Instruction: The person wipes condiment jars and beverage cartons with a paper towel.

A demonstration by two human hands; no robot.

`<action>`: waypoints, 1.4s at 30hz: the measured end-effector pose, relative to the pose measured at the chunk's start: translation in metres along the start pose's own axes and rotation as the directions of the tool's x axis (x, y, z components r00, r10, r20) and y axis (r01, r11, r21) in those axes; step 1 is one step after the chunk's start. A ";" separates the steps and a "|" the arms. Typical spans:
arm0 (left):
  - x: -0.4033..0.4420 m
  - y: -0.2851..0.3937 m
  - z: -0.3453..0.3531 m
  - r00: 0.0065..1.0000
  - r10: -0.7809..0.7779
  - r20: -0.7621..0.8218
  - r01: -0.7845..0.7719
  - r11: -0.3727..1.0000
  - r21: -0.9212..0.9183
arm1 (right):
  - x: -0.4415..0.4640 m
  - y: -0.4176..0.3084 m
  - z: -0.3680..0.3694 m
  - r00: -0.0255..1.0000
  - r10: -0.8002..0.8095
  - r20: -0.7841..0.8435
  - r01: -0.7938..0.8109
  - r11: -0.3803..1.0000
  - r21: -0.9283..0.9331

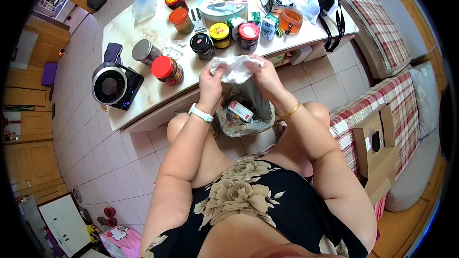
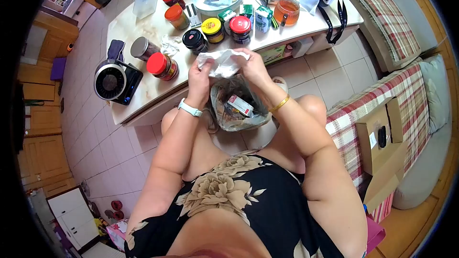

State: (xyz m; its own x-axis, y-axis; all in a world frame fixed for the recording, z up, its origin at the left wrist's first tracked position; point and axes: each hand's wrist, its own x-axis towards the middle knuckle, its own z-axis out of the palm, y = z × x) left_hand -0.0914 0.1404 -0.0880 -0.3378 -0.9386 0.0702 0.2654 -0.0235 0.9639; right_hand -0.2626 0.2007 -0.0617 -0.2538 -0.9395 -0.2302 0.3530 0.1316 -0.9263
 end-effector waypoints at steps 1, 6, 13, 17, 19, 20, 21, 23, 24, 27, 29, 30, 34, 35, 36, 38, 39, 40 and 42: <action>0.001 0.003 0.002 1.000 -0.001 -0.001 0.001 1.000 0.000 | 0.007 0.001 -0.004 0.998 -0.062 0.011 0.060 0.992 0.111; 0.007 0.012 -0.009 0.984 -0.177 -0.008 0.170 0.958 -0.230 | 0.013 -0.018 -0.025 0.996 0.008 -0.086 0.008 0.983 0.182; -0.005 0.028 0.021 0.900 -0.424 0.098 0.434 0.853 -0.291 | 0.008 -0.016 -0.030 0.989 0.130 -0.074 -0.107 0.958 0.265; -0.011 0.026 0.026 0.745 -0.480 0.464 0.611 0.770 -0.184 | -0.004 -0.021 -0.016 0.993 0.114 0.011 -0.113 0.963 0.245; -0.005 0.012 0.020 0.763 -0.451 0.464 0.577 0.798 -0.173 | -0.003 -0.024 -0.015 0.998 0.051 -0.023 -0.041 0.944 0.326; 0.000 0.001 0.013 0.854 -0.405 0.327 0.475 0.862 -0.173 | 0.007 -0.017 -0.026 0.998 0.034 -0.055 -0.013 0.938 0.347; 0.002 0.005 0.013 0.922 -0.340 0.186 0.370 0.916 -0.155 | 0.010 -0.022 -0.030 0.995 0.024 -0.096 0.015 0.920 0.392; 0.003 0.011 0.015 0.962 -0.256 0.099 0.273 0.931 -0.242 | 0.015 -0.032 -0.038 0.986 0.022 -0.165 0.061 0.874 0.482; 0.004 0.016 0.013 0.972 -0.233 0.040 0.235 0.934 -0.270 | 0.021 -0.023 -0.056 0.992 0.012 -0.124 0.031 0.940 0.340; 0.003 0.020 0.013 0.984 -0.175 -0.033 0.157 0.940 -0.304 | 0.016 -0.015 -0.053 0.956 -0.051 0.288 -0.140 0.787 0.601; 0.003 0.022 0.015 0.994 -0.112 -0.013 0.103 0.947 -0.306 | -0.003 -0.015 -0.020 0.987 0.120 0.102 -0.158 0.735 0.660; 0.002 0.024 0.017 0.994 -0.108 -0.020 0.098 0.952 -0.289 | -0.006 0.001 -0.015 0.982 0.141 0.124 -0.188 0.748 0.636; 0.004 0.015 0.011 0.998 0.053 0.022 -0.057 0.971 0.231 | 0.001 0.021 -0.025 0.916 -0.034 0.401 -0.287 0.642 0.711; 0.003 0.015 0.009 0.998 0.055 0.019 -0.058 0.971 0.233 | -0.003 0.016 -0.028 0.962 0.039 0.271 -0.216 0.720 0.660; 0.003 0.018 0.010 0.985 0.159 -0.067 -0.125 0.923 0.364 | -0.002 0.017 -0.028 0.962 0.038 0.271 -0.215 0.720 0.660; 0.004 0.023 0.010 0.961 0.238 -0.143 -0.125 0.831 0.543 | 0.001 0.021 -0.027 0.941 0.078 0.330 -0.261 0.787 0.559; 0.001 0.025 0.013 0.962 0.238 -0.137 -0.129 0.831 0.541 | 0.003 0.020 -0.022 0.918 0.101 0.383 -0.344 0.684 0.643; -0.002 0.028 0.017 0.930 0.365 -0.029 -0.258 0.708 0.658 | -0.001 0.019 -0.020 0.920 0.115 0.374 -0.348 0.679 0.646; -0.006 0.029 0.023 0.868 0.465 0.176 -0.420 0.495 0.761 | -0.001 0.023 -0.002 0.940 0.078 0.333 -0.273 0.757 0.594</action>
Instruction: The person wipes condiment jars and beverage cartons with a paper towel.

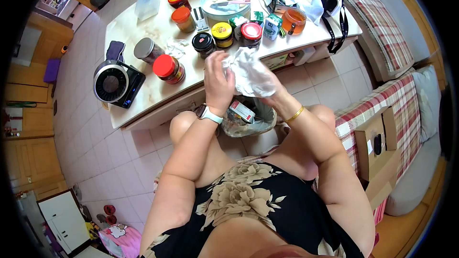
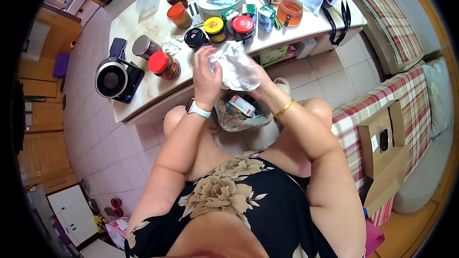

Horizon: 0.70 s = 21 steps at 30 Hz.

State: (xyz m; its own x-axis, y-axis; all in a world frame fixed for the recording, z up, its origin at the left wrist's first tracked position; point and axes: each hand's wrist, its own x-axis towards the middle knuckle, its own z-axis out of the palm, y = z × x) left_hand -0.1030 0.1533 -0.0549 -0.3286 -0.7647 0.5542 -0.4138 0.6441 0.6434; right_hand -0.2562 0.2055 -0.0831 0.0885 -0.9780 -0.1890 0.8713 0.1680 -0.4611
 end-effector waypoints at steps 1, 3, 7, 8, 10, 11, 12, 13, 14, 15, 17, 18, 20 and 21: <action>-0.002 0.004 0.002 1.000 0.001 0.002 -0.001 1.000 -0.004 | -0.012 -0.004 0.010 0.992 0.030 -0.123 -0.049 0.987 -0.154; -0.004 0.014 0.006 0.988 0.109 0.108 -0.118 0.990 0.080 | -0.003 -0.001 -0.003 0.970 -0.053 -0.238 -0.037 0.933 -0.358; 0.004 0.015 0.006 0.993 0.111 -0.043 -0.114 0.990 -0.082 | 0.005 -0.061 -0.016 0.632 -0.745 -0.215 0.515 0.610 -0.602; 0.005 0.012 0.007 0.994 0.098 -0.055 -0.103 0.990 -0.098 | -0.013 -0.084 0.042 0.490 -0.858 -0.154 0.558 0.444 -0.701; 0.005 0.010 0.008 0.998 0.058 -0.006 -0.059 0.987 -0.152 | -0.004 -0.127 0.013 0.407 -0.906 0.116 0.473 0.100 -0.876; 0.006 0.010 0.008 0.998 0.026 0.049 -0.016 0.980 -0.199 | 0.011 -0.135 0.004 0.408 -0.906 0.116 0.472 0.101 -0.876; 0.006 0.012 0.008 0.997 0.026 0.066 -0.012 0.978 -0.211 | 0.030 -0.142 -0.009 0.433 -0.870 0.236 0.369 -0.068 -0.927; 0.006 0.011 0.009 0.997 0.032 0.066 -0.018 0.977 -0.213 | 0.045 -0.146 -0.021 0.467 -0.814 0.347 0.263 -0.246 -0.933; 0.005 0.009 0.010 0.997 0.016 0.078 0.002 0.973 -0.232 | 0.056 -0.146 -0.025 0.541 -0.717 0.440 0.218 -0.385 -0.897; 0.005 0.008 0.010 0.996 0.000 0.089 0.023 0.968 -0.250 | 0.068 -0.144 -0.029 0.615 -0.602 0.510 0.184 -0.518 -0.835; 0.006 0.009 0.007 0.996 -0.002 0.092 0.025 0.968 -0.248 | 0.085 -0.133 -0.048 0.682 -0.576 0.451 -0.046 -0.649 -0.760; 0.006 0.008 0.006 0.996 -0.018 0.091 0.041 0.967 -0.252 | 0.088 -0.131 -0.049 0.677 -0.564 0.473 -0.035 -0.667 -0.744; 0.006 0.005 0.006 0.996 -0.027 0.089 0.048 0.966 -0.253 | 0.090 -0.131 -0.052 0.674 -0.549 0.494 -0.025 -0.686 -0.727; 0.006 0.004 0.007 0.996 -0.029 0.088 0.050 0.966 -0.255 | 0.089 -0.131 -0.052 0.701 -0.550 0.454 -0.024 -0.654 -0.756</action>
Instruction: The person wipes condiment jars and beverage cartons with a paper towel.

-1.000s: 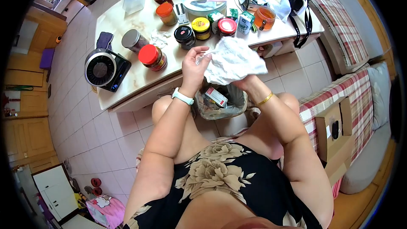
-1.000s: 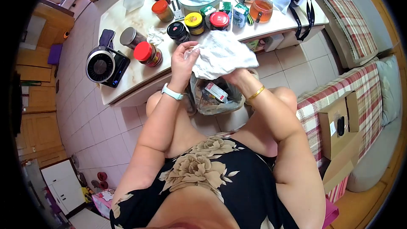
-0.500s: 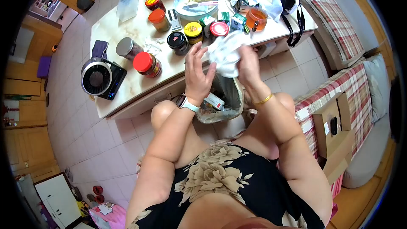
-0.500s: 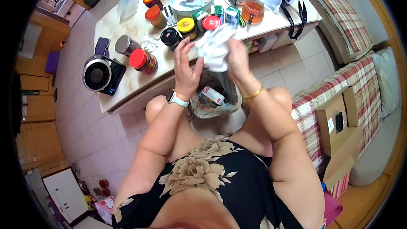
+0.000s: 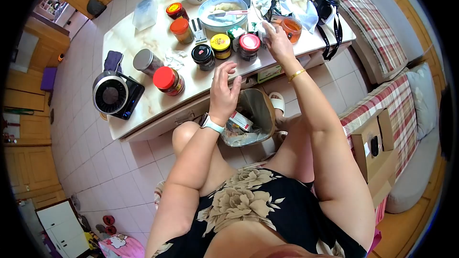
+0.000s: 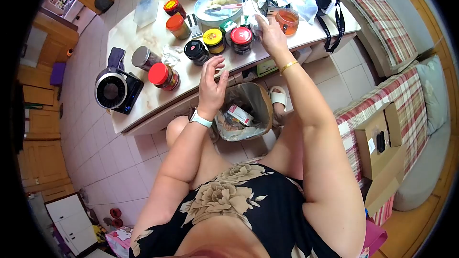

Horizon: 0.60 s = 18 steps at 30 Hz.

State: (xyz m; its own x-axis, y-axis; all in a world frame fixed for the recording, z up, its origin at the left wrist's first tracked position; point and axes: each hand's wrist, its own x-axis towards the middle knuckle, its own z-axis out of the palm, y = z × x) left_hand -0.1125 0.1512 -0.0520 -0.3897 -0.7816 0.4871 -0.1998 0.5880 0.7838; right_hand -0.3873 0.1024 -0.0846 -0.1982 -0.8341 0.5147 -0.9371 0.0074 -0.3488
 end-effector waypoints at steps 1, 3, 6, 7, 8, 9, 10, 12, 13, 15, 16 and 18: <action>0.000 -0.001 0.000 1.000 0.008 0.006 -0.008 1.000 -0.003 | -0.001 -0.001 -0.001 0.999 0.031 0.040 -0.032 0.999 0.029; -0.001 -0.001 0.001 1.000 0.016 0.013 -0.016 1.000 -0.006 | 0.000 0.001 0.000 0.999 0.021 0.029 -0.022 0.999 0.043; -0.003 0.003 0.000 0.999 -0.025 0.038 0.027 0.998 -0.059 | 0.000 0.004 -0.005 0.998 0.056 0.006 -0.056 0.996 0.068; -0.002 0.004 0.000 0.999 -0.031 0.043 0.034 0.998 -0.062 | 0.001 0.005 -0.010 0.995 0.101 -0.007 -0.100 0.992 0.077; -0.002 0.004 -0.001 0.998 -0.035 0.046 0.038 0.997 -0.065 | 0.001 0.007 -0.017 0.993 0.050 -0.109 -0.043 0.997 0.067; -0.002 0.004 -0.001 0.998 -0.033 0.044 0.036 0.997 -0.068 | 0.002 0.001 -0.033 0.986 0.055 -0.157 -0.036 0.992 0.123; -0.002 0.003 -0.001 0.995 -0.090 0.047 0.095 0.988 -0.123 | 0.003 -0.010 -0.056 0.977 0.061 -0.203 -0.024 0.984 0.179; -0.003 -0.004 0.001 0.987 -0.151 0.050 0.157 0.971 -0.180 | -0.003 -0.028 -0.089 0.956 0.074 -0.284 -0.013 0.977 0.213; -0.002 -0.011 0.003 0.982 -0.184 0.047 0.190 0.935 -0.301 | -0.009 -0.040 -0.099 0.958 0.184 -0.221 -0.065 0.887 0.457; -0.001 -0.019 0.005 0.966 -0.239 0.096 0.255 0.840 -0.478 | -0.022 -0.064 -0.106 0.952 0.291 -0.092 -0.115 0.622 0.774; 0.003 -0.009 -0.001 0.968 -0.235 0.087 0.248 0.845 -0.473 | -0.027 -0.073 -0.102 0.953 0.299 -0.051 -0.108 0.492 0.864; 0.015 0.017 -0.014 0.814 -0.435 0.385 0.560 0.412 -0.719 | -0.033 -0.101 -0.091 0.946 0.316 -0.074 -0.047 0.360 0.932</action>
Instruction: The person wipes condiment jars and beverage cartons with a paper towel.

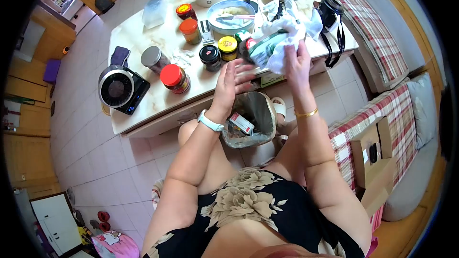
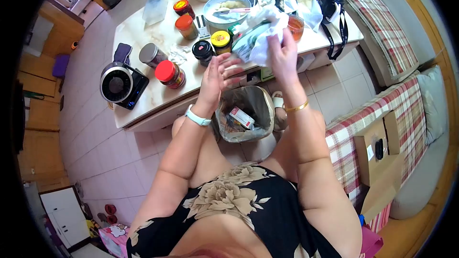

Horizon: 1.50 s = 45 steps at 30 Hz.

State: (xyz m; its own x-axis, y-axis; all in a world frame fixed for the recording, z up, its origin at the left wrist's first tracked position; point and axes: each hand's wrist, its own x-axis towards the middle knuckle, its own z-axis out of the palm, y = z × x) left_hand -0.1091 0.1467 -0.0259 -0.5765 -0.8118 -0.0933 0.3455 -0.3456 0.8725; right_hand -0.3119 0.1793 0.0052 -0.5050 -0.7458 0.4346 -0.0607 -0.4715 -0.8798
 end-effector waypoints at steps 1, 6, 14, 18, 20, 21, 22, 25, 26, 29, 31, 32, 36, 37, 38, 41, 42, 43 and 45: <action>-0.004 0.013 0.011 0.999 -0.043 -0.013 0.044 0.997 0.070 | -0.007 0.005 0.007 0.999 -0.036 0.018 0.036 0.999 0.007; 0.005 0.030 0.014 0.958 -0.269 0.104 0.261 0.962 0.082 | -0.031 0.017 0.027 0.999 -0.033 0.001 0.033 0.996 0.080; 0.032 -0.050 0.013 0.997 0.056 0.044 -0.060 0.992 0.114 | -0.028 0.062 0.006 0.965 0.262 0.027 -0.262 0.965 0.016; 0.039 -0.047 0.013 0.898 0.441 0.016 -0.399 0.797 0.454 | -0.027 0.051 0.024 0.995 -0.055 0.086 0.081 0.938 -0.337; 0.040 -0.057 0.008 0.879 0.474 0.049 -0.434 0.753 0.495 | -0.029 0.050 0.027 0.996 -0.038 0.080 0.063 0.942 -0.329; 0.039 -0.061 0.011 0.892 0.451 0.025 -0.411 0.787 0.460 | -0.028 0.046 0.028 0.997 -0.026 0.069 0.046 0.947 -0.319; 0.036 -0.064 0.013 0.906 0.424 0.005 -0.386 0.820 0.423 | -0.029 0.044 0.029 0.998 -0.013 0.055 0.030 0.951 -0.309; 0.028 -0.065 0.015 0.896 0.444 0.032 -0.387 0.742 0.548 | -0.029 0.045 0.033 0.998 0.056 -0.037 -0.061 0.985 -0.163; 0.027 -0.065 0.016 0.866 0.497 0.058 -0.411 0.640 0.649 | -0.029 0.044 0.033 0.982 0.173 -0.076 -0.176 0.984 -0.037; 0.029 -0.060 0.017 0.798 0.583 0.151 -0.488 0.480 0.729 | -0.027 0.056 0.022 0.954 0.293 -0.063 -0.279 0.945 0.172; 0.029 -0.055 0.017 0.775 0.602 0.189 -0.510 0.420 0.751 | -0.027 0.062 0.015 0.937 0.348 0.018 -0.335 0.884 0.325; 0.030 -0.053 0.016 0.777 0.601 0.190 -0.509 0.421 0.751 | -0.028 0.063 0.010 0.937 0.349 0.016 -0.335 0.884 0.325; 0.030 -0.044 0.012 0.773 0.613 0.160 -0.502 0.439 0.745 | -0.018 0.045 0.002 0.859 0.470 0.205 -0.502 0.689 0.523; 0.029 -0.040 0.010 0.785 0.591 0.186 -0.511 0.447 0.734 | -0.014 0.040 0.000 0.837 0.495 0.235 -0.539 0.669 0.512; 0.029 -0.037 0.007 0.795 0.568 0.213 -0.519 0.456 0.723 | -0.011 0.037 -0.001 0.813 0.518 0.264 -0.575 0.648 0.500; 0.030 -0.036 0.005 0.752 0.592 0.291 -0.574 0.368 0.731 | -0.007 0.043 -0.009 0.801 0.538 0.264 -0.589 0.626 0.510; 0.029 -0.036 0.006 0.745 0.588 0.315 -0.591 0.362 0.721 | -0.007 0.045 -0.010 0.800 0.536 0.270 -0.592 0.629 0.505; 0.030 -0.037 0.005 0.763 0.573 0.299 -0.584 0.412 0.699 | -0.009 0.046 -0.010 0.802 0.531 0.275 -0.591 0.634 0.499; 0.030 -0.045 0.006 0.809 0.554 0.195 -0.549 0.595 0.588 | -0.011 0.043 -0.008 0.789 0.539 0.294 -0.606 0.606 0.515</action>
State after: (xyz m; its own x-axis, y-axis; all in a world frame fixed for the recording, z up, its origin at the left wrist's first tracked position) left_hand -0.1460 0.1410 -0.0650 -0.4200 -0.7565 0.5012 0.0867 0.5163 0.8520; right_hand -0.3159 0.1714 -0.0395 -0.1780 -0.9812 -0.0748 0.7128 -0.0762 -0.6972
